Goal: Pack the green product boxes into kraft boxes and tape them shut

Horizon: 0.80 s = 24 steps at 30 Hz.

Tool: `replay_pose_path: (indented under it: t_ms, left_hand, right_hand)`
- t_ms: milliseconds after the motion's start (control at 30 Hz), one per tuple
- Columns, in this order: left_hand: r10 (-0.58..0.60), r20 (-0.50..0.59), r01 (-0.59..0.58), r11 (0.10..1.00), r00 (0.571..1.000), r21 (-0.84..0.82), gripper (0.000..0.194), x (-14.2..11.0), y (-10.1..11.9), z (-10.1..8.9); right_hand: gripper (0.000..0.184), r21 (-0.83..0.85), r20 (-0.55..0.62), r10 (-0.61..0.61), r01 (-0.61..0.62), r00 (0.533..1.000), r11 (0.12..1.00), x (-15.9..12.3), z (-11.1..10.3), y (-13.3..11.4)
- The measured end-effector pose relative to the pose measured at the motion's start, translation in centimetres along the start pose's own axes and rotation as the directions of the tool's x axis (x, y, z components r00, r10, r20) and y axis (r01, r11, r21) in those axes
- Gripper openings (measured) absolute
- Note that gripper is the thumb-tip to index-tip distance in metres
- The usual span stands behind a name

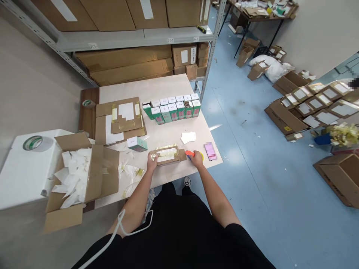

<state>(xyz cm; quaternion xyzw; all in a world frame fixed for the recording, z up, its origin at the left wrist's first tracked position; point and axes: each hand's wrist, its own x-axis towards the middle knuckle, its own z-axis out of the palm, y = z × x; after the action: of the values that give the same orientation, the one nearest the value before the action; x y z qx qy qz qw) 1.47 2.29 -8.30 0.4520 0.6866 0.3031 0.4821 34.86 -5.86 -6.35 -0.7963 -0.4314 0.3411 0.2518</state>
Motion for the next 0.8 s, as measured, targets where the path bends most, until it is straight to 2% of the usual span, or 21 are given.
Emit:
replay_pose_path:
  t_ms: [100, 233, 333, 400, 467, 533, 600, 700, 800]
  left_hand:
    - [-0.025, -0.045, 0.028, 0.998, 0.999, 0.059, 0.079, 0.2, 0.0, 0.0]
    - [-0.032, -0.027, 0.034, 0.995, 0.999, 0.089, 0.078, 0.0, -0.2, -0.1]
    - [-0.031, -0.020, 0.033, 0.995, 0.999, 0.089, 0.077, -0.1, -0.1, -0.2]
    - [-0.028, -0.016, 0.029, 0.997, 0.999, 0.074, 0.077, 0.0, -0.1, -0.3]
    - [-0.025, -0.008, 0.025, 0.997, 1.000, 0.072, 0.076, 0.0, -0.1, -0.3]
    - [-0.019, -0.002, 0.019, 0.996, 1.000, 0.084, 0.073, 0.1, -0.1, -0.2]
    - [-0.010, -0.008, 0.010, 0.995, 1.000, 0.096, 0.071, 0.3, -0.1, -0.2]
    - [0.007, -0.023, -0.005, 0.995, 1.000, 0.098, 0.069, 0.4, -0.1, -0.2]
    - [0.043, -0.021, -0.041, 0.996, 0.999, 0.085, 0.068, 0.4, -0.1, -0.1]
  right_hand:
    - [0.029, -0.049, 0.100, 0.046, -0.041, 0.994, 0.998, -0.5, 1.6, 2.0]
    - [0.045, -0.061, 0.094, 0.059, -0.053, 0.994, 0.997, -1.6, 4.1, 3.7]
    - [0.050, -0.061, 0.068, 0.109, -0.105, 0.992, 0.993, -1.4, 4.7, 3.8]
    - [0.047, -0.121, 0.103, 0.176, -0.164, 0.979, 0.979, -0.8, 4.2, 3.5]
    - [0.038, -0.258, 0.150, 0.236, -0.193, 0.960, 0.947, -0.2, 3.2, 3.0]
    - [0.031, -0.373, 0.169, 0.258, -0.180, 0.951, 0.910, 0.1, 2.0, 2.6]
    - [0.030, -0.419, 0.160, 0.256, -0.169, 0.953, 0.892, 0.0, 0.8, 2.2]
    - [0.034, -0.482, 0.089, 0.198, -0.132, 0.976, 0.866, -0.6, -0.9, 1.6]
    - [0.037, -0.584, -0.043, 0.025, -0.045, 0.999, 0.810, -1.2, -2.7, 1.1]
